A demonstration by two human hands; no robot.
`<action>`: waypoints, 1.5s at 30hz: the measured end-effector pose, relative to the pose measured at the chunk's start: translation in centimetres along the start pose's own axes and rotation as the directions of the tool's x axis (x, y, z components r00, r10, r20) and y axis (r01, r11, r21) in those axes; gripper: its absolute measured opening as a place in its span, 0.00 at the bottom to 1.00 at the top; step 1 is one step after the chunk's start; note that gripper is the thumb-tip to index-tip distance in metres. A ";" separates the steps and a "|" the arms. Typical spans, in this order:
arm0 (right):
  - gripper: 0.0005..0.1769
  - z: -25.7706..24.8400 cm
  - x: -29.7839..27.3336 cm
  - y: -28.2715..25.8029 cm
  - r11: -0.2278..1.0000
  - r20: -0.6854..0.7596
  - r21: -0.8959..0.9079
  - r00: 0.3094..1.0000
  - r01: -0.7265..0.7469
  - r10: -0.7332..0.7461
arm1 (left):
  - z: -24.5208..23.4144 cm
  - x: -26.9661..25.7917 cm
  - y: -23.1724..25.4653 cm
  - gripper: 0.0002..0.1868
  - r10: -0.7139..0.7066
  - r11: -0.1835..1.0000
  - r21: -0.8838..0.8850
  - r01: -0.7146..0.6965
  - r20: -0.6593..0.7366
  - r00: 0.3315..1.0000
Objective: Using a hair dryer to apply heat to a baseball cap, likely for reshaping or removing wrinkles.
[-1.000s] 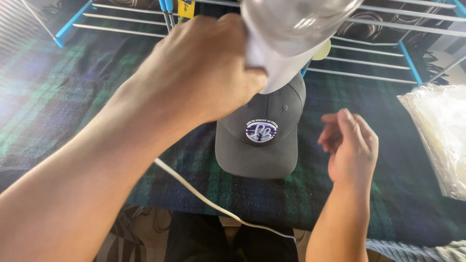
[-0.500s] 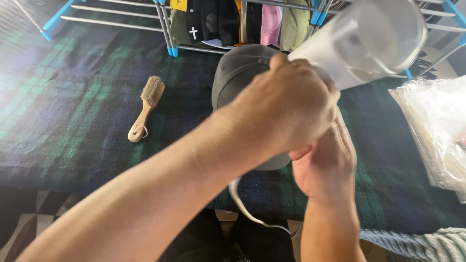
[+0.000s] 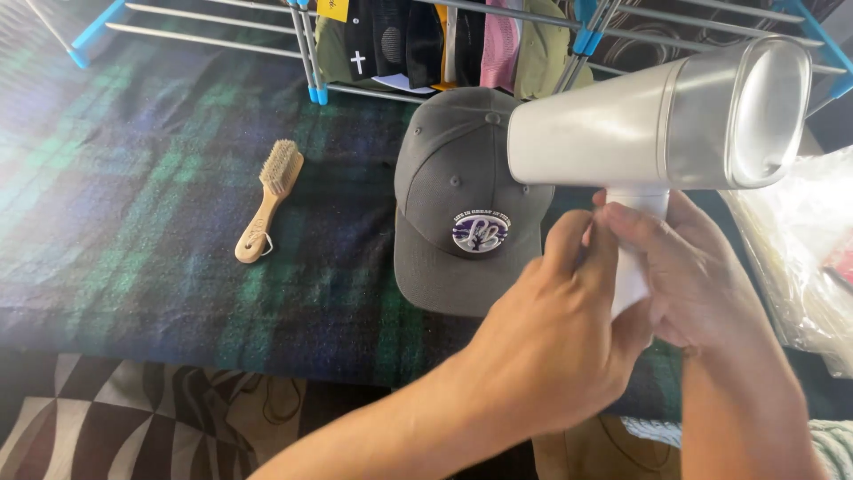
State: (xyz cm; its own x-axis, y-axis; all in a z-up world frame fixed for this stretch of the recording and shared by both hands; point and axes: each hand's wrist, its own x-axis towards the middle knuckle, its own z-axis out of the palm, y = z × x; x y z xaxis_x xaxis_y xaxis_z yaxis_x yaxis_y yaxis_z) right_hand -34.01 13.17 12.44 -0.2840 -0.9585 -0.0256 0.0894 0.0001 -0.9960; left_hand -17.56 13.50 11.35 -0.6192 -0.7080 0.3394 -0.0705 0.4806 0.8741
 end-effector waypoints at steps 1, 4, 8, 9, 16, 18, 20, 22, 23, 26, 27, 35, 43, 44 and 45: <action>0.13 0.1 0.5 -0.4 0.984 -0.082 -0.166 0.996 -0.060 0.047 | -0.3 -1.1 -0.4 0.31 0.160 0.985 0.075 -0.154 -0.092 0.983; 0.17 -0.3 1.8 -2.6 0.911 -0.114 -0.380 0.985 -0.162 0.128 | -1.6 -4.4 -3.5 0.19 0.337 0.931 0.240 -0.274 -0.282 0.898; 0.12 1.9 2.3 -6.1 0.741 -0.167 -0.606 0.956 -0.291 0.240 | -3.8 -7.1 -11.0 0.16 0.220 0.946 0.324 -0.033 -0.561 0.798; 0.12 1.8 2.7 -6.6 0.740 -0.164 -0.605 0.956 -0.293 0.244 | -4.2 -7.2 -12.3 0.16 0.216 0.946 0.324 -0.028 -0.561 0.799; 0.27 1.8 3.5 -8.5 0.292 -0.142 -0.940 0.981 -0.176 0.134 | -4.5 -6.6 -16.8 0.30 -0.420 0.891 -0.071 0.449 -0.508 0.752; 0.29 1.2 3.4 -8.0 0.234 -0.158 -0.954 0.978 -0.186 0.133 | -4.1 -6.0 -17.1 0.33 -0.500 0.863 -0.185 0.470 -0.443 0.744; 0.34 0.5 3.2 -7.1 0.282 -0.097 -0.951 0.990 -0.123 0.105 | -3.5 -5.6 -17.5 0.37 -0.576 0.782 -0.496 0.377 -0.342 0.743; 0.33 -0.4 2.4 -5.7 0.330 -0.168 -0.922 0.978 -0.200 0.123 | -3.0 -5.7 -18.4 0.35 -0.566 0.771 -0.541 0.336 -0.341 0.751; 0.31 -0.8 2.1 -5.0 0.376 -0.235 -0.885 0.961 -0.274 0.145 | -2.8 -5.7 -18.9 0.34 -0.557 0.757 -0.584 0.293 -0.341 0.758; 0.32 -2.6 0.5 -1.3 0.461 -0.261 -0.842 0.959 -0.280 0.106 | -2.6 -5.7 -19.2 0.34 -0.540 0.698 -0.689 0.194 -0.329 0.774; 0.32 -2.6 0.1 0.0 0.459 -0.261 -0.843 0.959 -0.281 0.107 | -2.7 -5.7 -18.9 0.34 -0.542 0.697 -0.691 0.194 -0.329 0.774; 0.26 -1.6 -0.6 3.6 0.629 -0.088 -0.777 0.995 -0.035 -0.053 | -2.5 -5.5 -18.3 0.27 -0.518 0.668 -0.742 0.060 -0.405 0.754; 0.17 -1.7 0.5 4.2 0.626 -0.101 -0.778 0.994 -0.057 -0.036 | -2.0 -5.7 -19.9 0.26 -0.513 0.634 -0.774 0.012 -0.409 0.755; 0.15 -1.8 0.5 4.2 0.625 -0.104 -0.778 0.994 -0.061 -0.032 | -2.0 -5.7 -19.9 0.25 -0.512 0.630 -0.776 0.007 -0.409 0.755; 0.15 -2.7 0.1 4.3 0.626 -0.103 -0.777 0.994 -0.061 -0.032 | -1.9 -5.9 -20.2 0.25 -0.512 0.631 -0.776 0.007 -0.410 0.755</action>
State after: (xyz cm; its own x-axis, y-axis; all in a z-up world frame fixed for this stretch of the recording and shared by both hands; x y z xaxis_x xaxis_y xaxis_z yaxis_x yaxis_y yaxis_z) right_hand -36.23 13.80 7.91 -0.3839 -0.9234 -0.0021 -0.6690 0.2798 -0.6886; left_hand -11.00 6.95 -7.62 -0.1112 -0.9926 -0.0490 0.5574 -0.1031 0.8238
